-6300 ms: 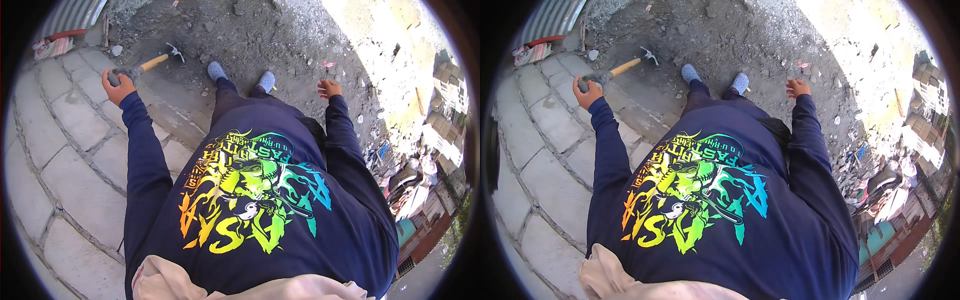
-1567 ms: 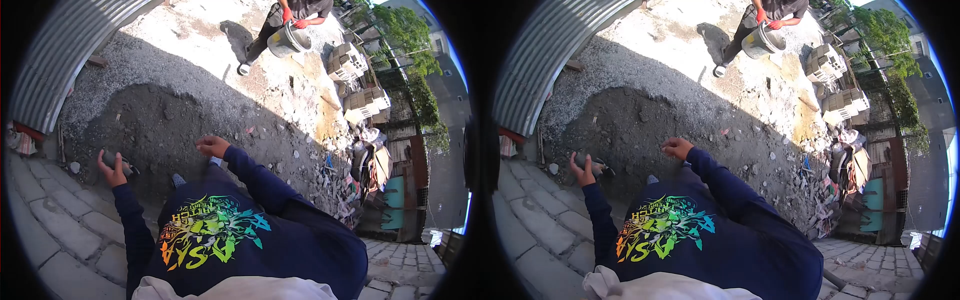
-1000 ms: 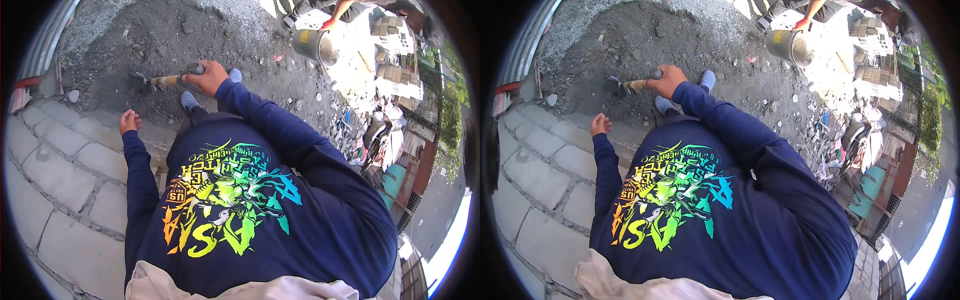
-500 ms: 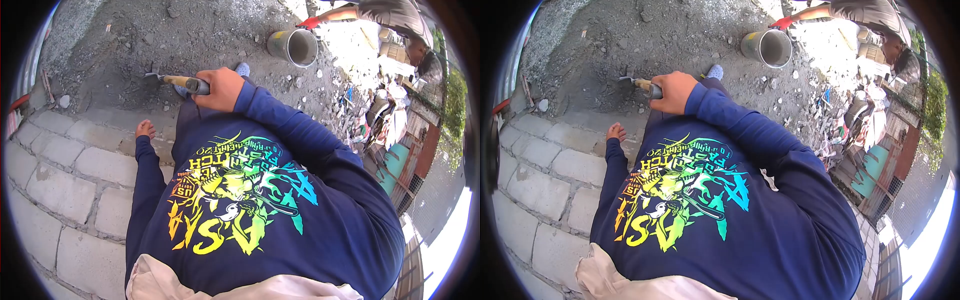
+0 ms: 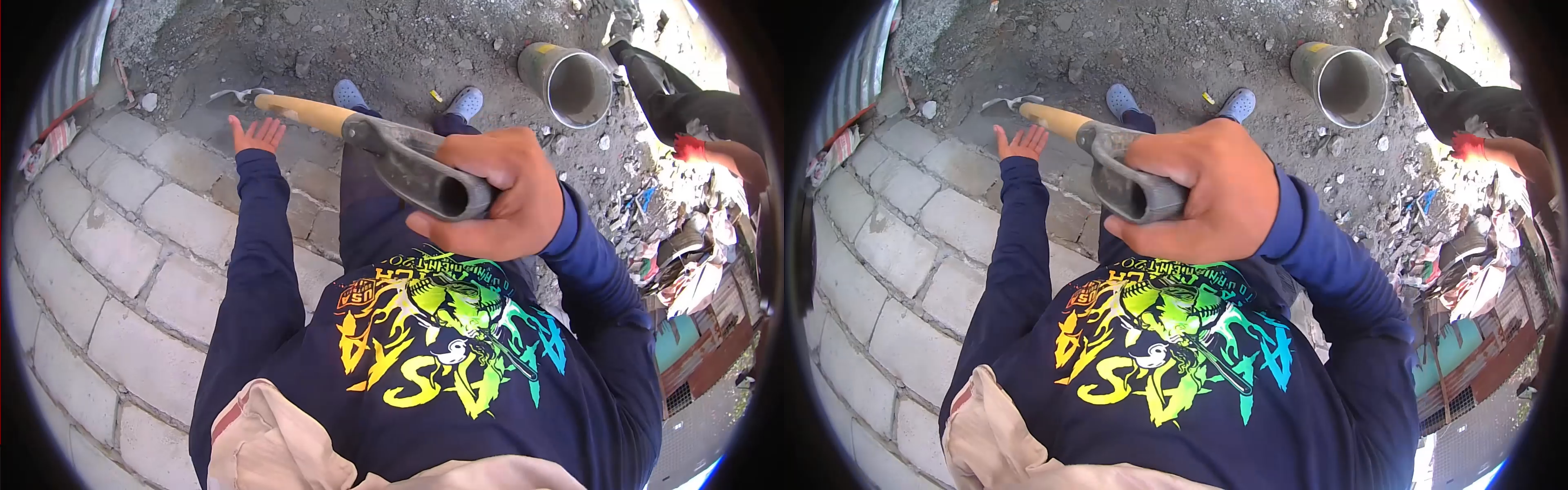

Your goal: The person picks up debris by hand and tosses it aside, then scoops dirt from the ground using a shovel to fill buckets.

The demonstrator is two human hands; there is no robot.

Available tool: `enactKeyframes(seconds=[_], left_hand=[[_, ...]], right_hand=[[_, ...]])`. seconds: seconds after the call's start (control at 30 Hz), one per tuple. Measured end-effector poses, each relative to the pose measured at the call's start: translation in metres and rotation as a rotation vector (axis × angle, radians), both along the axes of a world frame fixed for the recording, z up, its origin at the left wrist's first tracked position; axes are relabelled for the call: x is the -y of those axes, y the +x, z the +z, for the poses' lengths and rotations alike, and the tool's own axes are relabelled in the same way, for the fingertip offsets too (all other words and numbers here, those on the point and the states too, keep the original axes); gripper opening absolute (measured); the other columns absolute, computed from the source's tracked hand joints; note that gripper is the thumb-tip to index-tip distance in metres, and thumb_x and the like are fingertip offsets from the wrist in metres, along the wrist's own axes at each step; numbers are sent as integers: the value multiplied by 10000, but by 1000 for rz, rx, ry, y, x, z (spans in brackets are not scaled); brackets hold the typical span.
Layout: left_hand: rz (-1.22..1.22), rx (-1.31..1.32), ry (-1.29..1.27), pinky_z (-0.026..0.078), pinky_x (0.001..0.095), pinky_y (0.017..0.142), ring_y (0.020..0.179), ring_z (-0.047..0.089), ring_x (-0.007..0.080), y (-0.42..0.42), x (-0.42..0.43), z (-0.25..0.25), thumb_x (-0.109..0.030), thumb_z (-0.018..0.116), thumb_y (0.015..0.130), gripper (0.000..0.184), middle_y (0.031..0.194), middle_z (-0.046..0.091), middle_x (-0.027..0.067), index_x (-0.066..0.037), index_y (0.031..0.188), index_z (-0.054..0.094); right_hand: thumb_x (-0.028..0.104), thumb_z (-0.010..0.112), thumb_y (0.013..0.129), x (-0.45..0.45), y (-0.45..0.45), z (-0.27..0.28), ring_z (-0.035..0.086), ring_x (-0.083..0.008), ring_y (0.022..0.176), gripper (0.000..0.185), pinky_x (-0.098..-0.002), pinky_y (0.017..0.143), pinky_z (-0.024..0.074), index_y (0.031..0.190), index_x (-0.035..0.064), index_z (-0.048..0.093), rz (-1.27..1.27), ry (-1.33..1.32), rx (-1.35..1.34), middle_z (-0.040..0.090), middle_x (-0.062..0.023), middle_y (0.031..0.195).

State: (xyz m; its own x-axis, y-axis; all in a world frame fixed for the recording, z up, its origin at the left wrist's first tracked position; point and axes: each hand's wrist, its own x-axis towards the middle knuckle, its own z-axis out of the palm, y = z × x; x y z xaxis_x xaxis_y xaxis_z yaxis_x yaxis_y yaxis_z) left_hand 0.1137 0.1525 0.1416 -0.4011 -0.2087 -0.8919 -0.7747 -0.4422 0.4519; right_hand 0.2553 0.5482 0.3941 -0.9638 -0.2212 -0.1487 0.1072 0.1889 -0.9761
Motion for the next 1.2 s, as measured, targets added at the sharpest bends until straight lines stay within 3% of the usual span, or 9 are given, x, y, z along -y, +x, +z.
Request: enactKeyframes(seconds=[0.07, 0.2, 0.27, 0.43, 0.67, 0.77, 0.93, 1.07, 1.2], left_hand=[[96, -65, 94, 495, 455, 857, 1053, 558, 328, -12, -25, -15, -527, 612, 807, 709, 1245, 499, 177, 12, 1232, 432], [215, -313, 228, 536, 398, 794, 876, 640, 246, -24, -63, -102, -438, 613, 832, 450, 965, 657, 102, -26, 1009, 574], [168, -308, 397, 499, 302, 549, 576, 576, 121, -8, -79, -166, -259, 636, 844, 226, 612, 563, -20, -97, 708, 556], [115, 178, 374, 457, 326, 536, 506, 485, 136, 91, -235, -289, -175, 638, 831, 289, 542, 482, -20, -136, 618, 447], [-52, 480, 448, 467, 429, 489, 450, 492, 257, 267, -378, -363, -187, 673, 743, 260, 557, 512, 67, -101, 641, 450], [-147, 637, 471, 462, 430, 495, 466, 494, 264, 262, -380, -408, -162, 654, 742, 243, 573, 517, 80, -88, 653, 441], [-61, 396, 321, 484, 404, 581, 541, 498, 234, 113, -265, -469, -135, 596, 766, 212, 589, 489, 70, -107, 649, 422], [-184, 315, 187, 485, 422, 513, 503, 505, 250, 82, -222, -486, -175, 566, 769, 191, 564, 476, 78, -107, 657, 426], [-257, 395, 202, 507, 452, 557, 516, 518, 259, 26, -179, -486, -141, 587, 786, 210, 590, 536, 93, -106, 625, 456]], right_hand=[[296, 665, 755, -60, 35, -23, 462, -162, 408, 337, -274, 423, 359, 628, 34, 496, -44, -119, 183, 457, -42, 495], [356, 556, 825, -119, 137, -139, 413, -123, 419, 363, -264, 428, 334, 633, 62, 462, -746, -678, 604, 450, -22, 503], [349, 559, 827, -124, 183, -198, 414, -125, 429, 350, -263, 440, 342, 643, 66, 468, -968, -578, 700, 439, -20, 502], [371, 611, 821, -148, 288, -233, 383, -113, 432, 294, -260, 440, 327, 690, 125, 517, -1747, -253, 962, 401, 16, 499], [451, 604, 792, -173, 373, -151, 385, -94, 410, 390, -239, 415, 347, 628, 118, 487, -2008, 280, 1092, 419, 24, 524], [440, 591, 798, -185, 364, -181, 386, -98, 408, 378, -229, 405, 333, 645, 111, 482, -2055, 274, 1114, 405, 22, 511], [363, 571, 791, -148, 316, -389, 402, -148, 434, 285, -312, 417, 338, 672, 123, 471, -1920, 146, 1123, 421, -8, 533], [393, 540, 771, -104, 327, -409, 369, -173, 404, 349, -325, 415, 331, 571, 130, 431, -1807, -209, 1161, 362, -7, 463], [406, 546, 752, -33, 288, -449, 351, -181, 400, 361, -325, 420, 317, 551, 130, 428, -1968, -67, 1233, 345, -9, 451]])
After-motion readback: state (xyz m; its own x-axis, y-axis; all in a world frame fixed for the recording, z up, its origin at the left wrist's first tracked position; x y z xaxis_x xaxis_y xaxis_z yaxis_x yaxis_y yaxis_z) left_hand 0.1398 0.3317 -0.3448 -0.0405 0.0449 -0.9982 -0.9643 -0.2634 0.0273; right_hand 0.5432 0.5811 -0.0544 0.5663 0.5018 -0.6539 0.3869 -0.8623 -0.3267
